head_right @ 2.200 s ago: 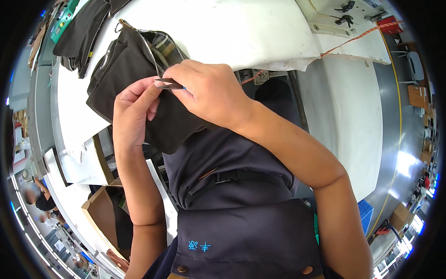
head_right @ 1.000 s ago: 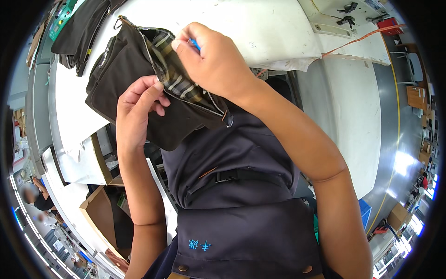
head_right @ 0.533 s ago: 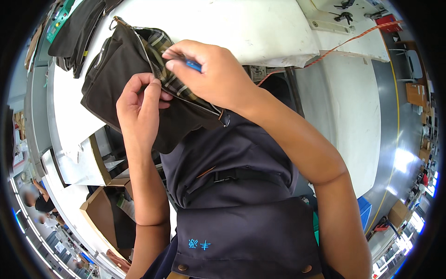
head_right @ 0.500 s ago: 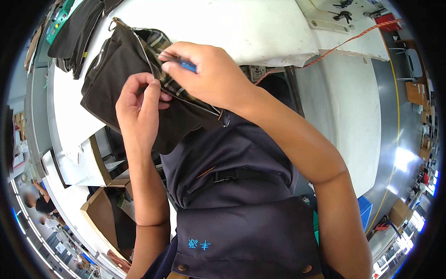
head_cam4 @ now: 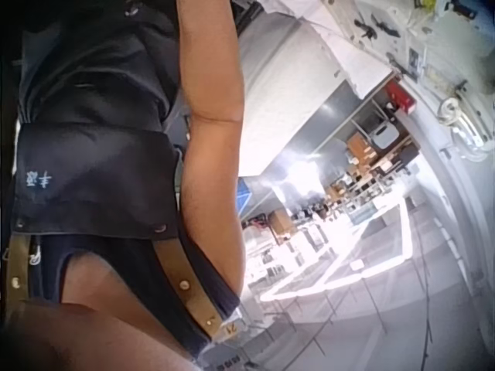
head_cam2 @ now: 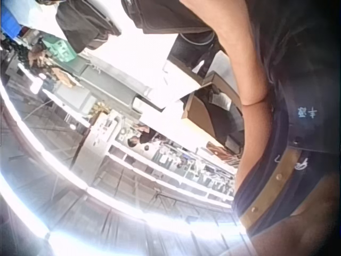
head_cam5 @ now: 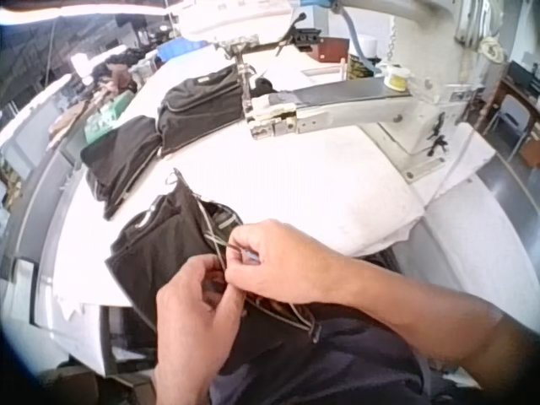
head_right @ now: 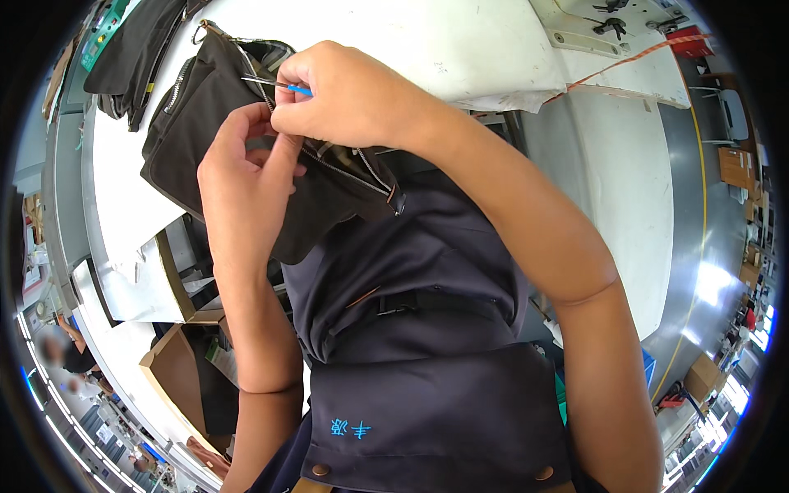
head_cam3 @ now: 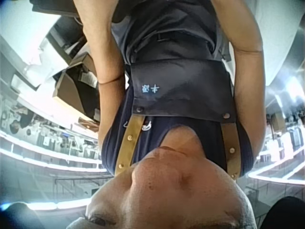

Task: The recorder is trimming threads and sewing a brown fabric bag using small clippers and an industrial sewing machine.

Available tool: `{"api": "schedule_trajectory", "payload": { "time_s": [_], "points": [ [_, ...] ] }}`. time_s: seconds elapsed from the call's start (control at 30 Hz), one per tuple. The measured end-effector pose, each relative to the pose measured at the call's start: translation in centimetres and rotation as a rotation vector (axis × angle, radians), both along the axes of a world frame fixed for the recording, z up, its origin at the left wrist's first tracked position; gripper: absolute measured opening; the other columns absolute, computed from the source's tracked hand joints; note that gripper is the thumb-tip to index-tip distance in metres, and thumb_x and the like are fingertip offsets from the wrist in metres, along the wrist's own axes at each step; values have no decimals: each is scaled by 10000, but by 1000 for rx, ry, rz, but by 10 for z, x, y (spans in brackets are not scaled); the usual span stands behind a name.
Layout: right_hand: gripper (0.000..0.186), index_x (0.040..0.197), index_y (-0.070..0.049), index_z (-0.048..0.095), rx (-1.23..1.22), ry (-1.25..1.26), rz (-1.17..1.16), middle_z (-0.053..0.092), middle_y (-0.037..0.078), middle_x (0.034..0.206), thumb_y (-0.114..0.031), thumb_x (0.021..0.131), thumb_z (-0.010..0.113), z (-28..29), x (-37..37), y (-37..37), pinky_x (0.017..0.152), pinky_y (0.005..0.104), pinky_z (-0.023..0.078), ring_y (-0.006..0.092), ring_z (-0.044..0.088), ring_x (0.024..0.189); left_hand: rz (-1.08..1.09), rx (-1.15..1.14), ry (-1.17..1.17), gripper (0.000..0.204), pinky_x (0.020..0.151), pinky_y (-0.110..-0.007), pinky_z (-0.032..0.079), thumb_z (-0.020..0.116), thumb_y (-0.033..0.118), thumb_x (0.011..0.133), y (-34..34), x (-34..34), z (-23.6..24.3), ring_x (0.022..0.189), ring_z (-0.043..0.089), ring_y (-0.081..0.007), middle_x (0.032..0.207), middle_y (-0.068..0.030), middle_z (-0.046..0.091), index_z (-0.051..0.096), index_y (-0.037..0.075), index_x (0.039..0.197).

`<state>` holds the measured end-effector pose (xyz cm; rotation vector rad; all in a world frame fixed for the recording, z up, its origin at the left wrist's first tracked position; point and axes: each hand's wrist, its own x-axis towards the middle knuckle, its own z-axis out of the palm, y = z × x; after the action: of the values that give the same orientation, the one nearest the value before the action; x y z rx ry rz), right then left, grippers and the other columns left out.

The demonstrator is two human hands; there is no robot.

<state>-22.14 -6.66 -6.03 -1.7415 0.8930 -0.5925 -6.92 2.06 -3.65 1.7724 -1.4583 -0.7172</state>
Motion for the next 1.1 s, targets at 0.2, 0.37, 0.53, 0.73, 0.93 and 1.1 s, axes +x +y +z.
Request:
{"api": "schedule_trajectory", "payload": {
  "time_s": [0.2,0.37,0.53,0.73,0.93,1.1],
  "points": [
    [153,922,-25,670,-435,191,7,652,73,758,-174,890,682,2,-6,-11,678,329,496,181,604,684,-16,90,386,217,599,-219,506,747,100,978,-7,22,-20,740,676,-90,958,-59,736,690,-20,1150],
    [225,1044,-21,701,-521,67,-374,646,54,782,-241,997,712,11,-22,-7,699,290,493,140,581,699,-57,135,668,190,608,-230,499,777,80,945,-7,41,-28,765,666,-91,923,-28,733,712,13,1110],
    [342,1078,-38,721,-438,17,-285,746,147,928,-354,953,761,-3,-29,25,728,372,565,317,728,800,-92,145,726,192,625,-232,512,772,72,945,-9,45,-30,775,677,-101,937,-40,741,715,7,1117],
    [295,1134,-68,684,-557,-27,-199,736,113,1041,-258,937,793,-26,-25,42,691,350,579,260,735,797,-97,143,728,199,655,-239,542,755,50,953,-8,46,-29,796,692,-112,954,-53,744,720,-6,1140],
    [259,1049,-63,673,-602,-47,-205,727,94,937,-262,936,794,-32,-15,39,652,355,567,278,725,758,-120,146,748,163,687,-250,576,737,36,964,-8,47,-29,806,705,-120,957,-56,745,718,-1,1122],
    [258,1024,-60,671,-612,-60,-234,722,94,906,-268,933,795,-35,-11,38,642,364,561,284,716,747,-138,153,757,131,687,-248,582,736,43,972,-9,49,-31,798,711,-117,956,-53,746,714,14,1098]
  ]
}}
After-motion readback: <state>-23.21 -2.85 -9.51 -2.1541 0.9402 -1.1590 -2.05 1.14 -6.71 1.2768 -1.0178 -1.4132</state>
